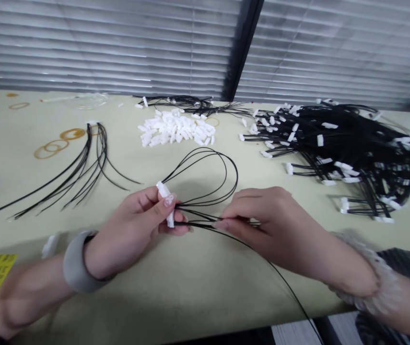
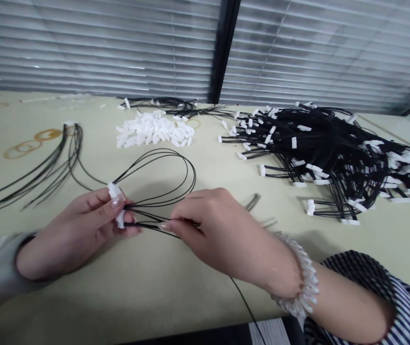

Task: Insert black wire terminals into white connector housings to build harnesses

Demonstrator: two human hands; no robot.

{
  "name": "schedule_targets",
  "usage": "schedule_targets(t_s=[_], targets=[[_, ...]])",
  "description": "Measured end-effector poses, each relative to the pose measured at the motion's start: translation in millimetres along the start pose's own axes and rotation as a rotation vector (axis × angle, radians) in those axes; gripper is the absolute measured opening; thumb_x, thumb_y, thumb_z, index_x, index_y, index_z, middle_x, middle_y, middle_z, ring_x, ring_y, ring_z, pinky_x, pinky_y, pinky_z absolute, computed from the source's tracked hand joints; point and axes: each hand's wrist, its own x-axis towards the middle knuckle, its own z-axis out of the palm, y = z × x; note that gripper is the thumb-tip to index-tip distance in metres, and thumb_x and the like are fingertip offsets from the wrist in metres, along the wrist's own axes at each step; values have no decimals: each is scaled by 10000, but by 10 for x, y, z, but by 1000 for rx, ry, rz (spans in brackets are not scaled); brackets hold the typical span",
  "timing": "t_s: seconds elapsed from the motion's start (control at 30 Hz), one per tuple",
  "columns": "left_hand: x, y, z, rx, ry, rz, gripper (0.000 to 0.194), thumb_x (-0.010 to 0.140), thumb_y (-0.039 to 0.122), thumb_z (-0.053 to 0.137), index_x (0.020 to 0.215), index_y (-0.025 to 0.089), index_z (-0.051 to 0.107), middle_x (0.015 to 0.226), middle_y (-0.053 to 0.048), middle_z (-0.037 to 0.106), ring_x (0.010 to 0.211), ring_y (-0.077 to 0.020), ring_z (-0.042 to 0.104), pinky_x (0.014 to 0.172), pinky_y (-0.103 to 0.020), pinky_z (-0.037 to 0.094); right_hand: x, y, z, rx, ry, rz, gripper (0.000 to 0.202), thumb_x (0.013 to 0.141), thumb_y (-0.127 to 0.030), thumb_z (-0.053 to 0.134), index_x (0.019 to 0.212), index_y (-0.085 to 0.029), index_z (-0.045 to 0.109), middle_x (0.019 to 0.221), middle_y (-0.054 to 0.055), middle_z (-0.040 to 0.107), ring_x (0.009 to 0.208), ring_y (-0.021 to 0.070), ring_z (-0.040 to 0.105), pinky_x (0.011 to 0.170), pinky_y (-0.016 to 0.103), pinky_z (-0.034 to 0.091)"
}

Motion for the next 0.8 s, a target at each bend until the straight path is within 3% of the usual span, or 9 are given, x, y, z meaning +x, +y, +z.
schedule_targets(t_s=[0.1,0.2,0.43,0.63,0.7,0.8], targets=[[-5,-10,-5,3,-11,-14,163,736,305,683,747,147,642,616,10,651,623,-101,633,651,-233,572,-65,-37,14,-80,68,0,218,867,-203,485,669,-153,560,632,-29,521,611,48,452,586,187,352],[-2,-18,-19,8,-32,-3,158,762,305,657,750,149,636,617,12,649,623,-100,633,653,-238,573,-94,-72,4,-204,179,-18,120,855,-172,478,787,-155,576,788,2,551,702,72,490,619,205,372],[-21,-10,-23,72,-43,10,169,771,324,645,760,155,632,635,17,664,629,-92,640,658,-202,559,32,-72,44,-206,-8,4,257,889,-262,441,721,-156,604,793,13,532,690,92,482,632,243,380],[-34,20,12,100,-36,2,190,752,331,661,762,145,627,634,12,661,640,-103,640,674,-221,552,104,-64,71,-126,56,-27,273,903,-193,387,670,-126,512,746,24,493,699,88,438,666,231,363],[-34,31,20,109,-40,-9,172,755,313,661,758,144,623,629,12,656,643,-109,641,675,-231,550,105,-109,42,-233,84,-38,282,904,-202,379,660,-132,503,753,40,486,705,108,428,667,257,356],[-36,42,25,128,-41,-25,185,756,316,658,740,138,609,630,3,655,628,-119,641,660,-240,543,73,-185,-31,-574,63,-111,207,815,-98,432,627,-155,496,699,48,487,654,140,404,603,300,300]])
